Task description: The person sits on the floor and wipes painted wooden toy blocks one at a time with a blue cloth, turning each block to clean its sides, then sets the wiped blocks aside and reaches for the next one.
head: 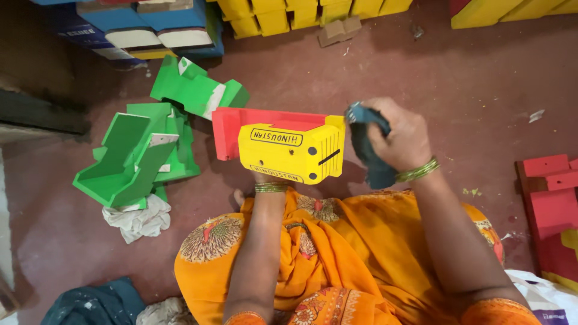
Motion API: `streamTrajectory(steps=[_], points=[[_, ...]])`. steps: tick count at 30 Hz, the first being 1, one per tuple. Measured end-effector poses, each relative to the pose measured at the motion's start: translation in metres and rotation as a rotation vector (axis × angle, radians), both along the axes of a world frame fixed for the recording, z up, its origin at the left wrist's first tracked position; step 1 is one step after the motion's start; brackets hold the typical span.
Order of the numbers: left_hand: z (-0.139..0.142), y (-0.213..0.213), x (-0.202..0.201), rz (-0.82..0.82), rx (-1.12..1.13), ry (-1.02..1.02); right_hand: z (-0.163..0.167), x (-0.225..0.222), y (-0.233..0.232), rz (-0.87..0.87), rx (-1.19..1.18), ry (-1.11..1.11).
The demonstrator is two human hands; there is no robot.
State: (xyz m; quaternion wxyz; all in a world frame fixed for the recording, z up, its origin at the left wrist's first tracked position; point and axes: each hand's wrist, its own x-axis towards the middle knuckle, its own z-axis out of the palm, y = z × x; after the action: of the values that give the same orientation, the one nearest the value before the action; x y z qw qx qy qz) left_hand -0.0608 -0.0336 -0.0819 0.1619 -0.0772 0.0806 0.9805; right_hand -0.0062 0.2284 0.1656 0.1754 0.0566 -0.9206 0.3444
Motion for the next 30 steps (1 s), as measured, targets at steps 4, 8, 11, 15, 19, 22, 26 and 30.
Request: streamTrajectory(steps=[4, 8, 11, 15, 19, 22, 26, 30], points=[[0.002, -0.004, 0.002, -0.032, -0.019, 0.036, -0.014, 0.011, -0.029, 0.070, -0.096, 0.141], [0.004, -0.010, 0.004, -0.042, -0.023, 0.031, -0.031, 0.015, -0.039, 0.250, 0.017, 0.229], [0.005, -0.011, -0.001, -0.022, -0.020, 0.030, -0.036, 0.016, -0.038, 0.284, 0.003, 0.247], [0.005, -0.011, -0.008, 0.014, -0.022, 0.029, -0.038, 0.026, -0.041, 0.236, 0.006, 0.300], [0.014, -0.018, -0.017, 0.143, -0.031, -0.006, -0.056, 0.032, -0.048, 0.177, -0.228, 0.146], [0.035, -0.024, -0.022, 0.231, -0.085, 0.012, -0.081, 0.016, -0.048, -0.050, -0.275, -0.202], [0.068, -0.018, -0.021, 0.352, -0.122, -0.001, -0.107, 0.002, -0.044, -0.043, -0.543, -0.382], [0.084, -0.018, -0.026, 0.729, -0.487, 0.092, -0.100, 0.003, -0.030, 0.084, -1.068, -0.448]])
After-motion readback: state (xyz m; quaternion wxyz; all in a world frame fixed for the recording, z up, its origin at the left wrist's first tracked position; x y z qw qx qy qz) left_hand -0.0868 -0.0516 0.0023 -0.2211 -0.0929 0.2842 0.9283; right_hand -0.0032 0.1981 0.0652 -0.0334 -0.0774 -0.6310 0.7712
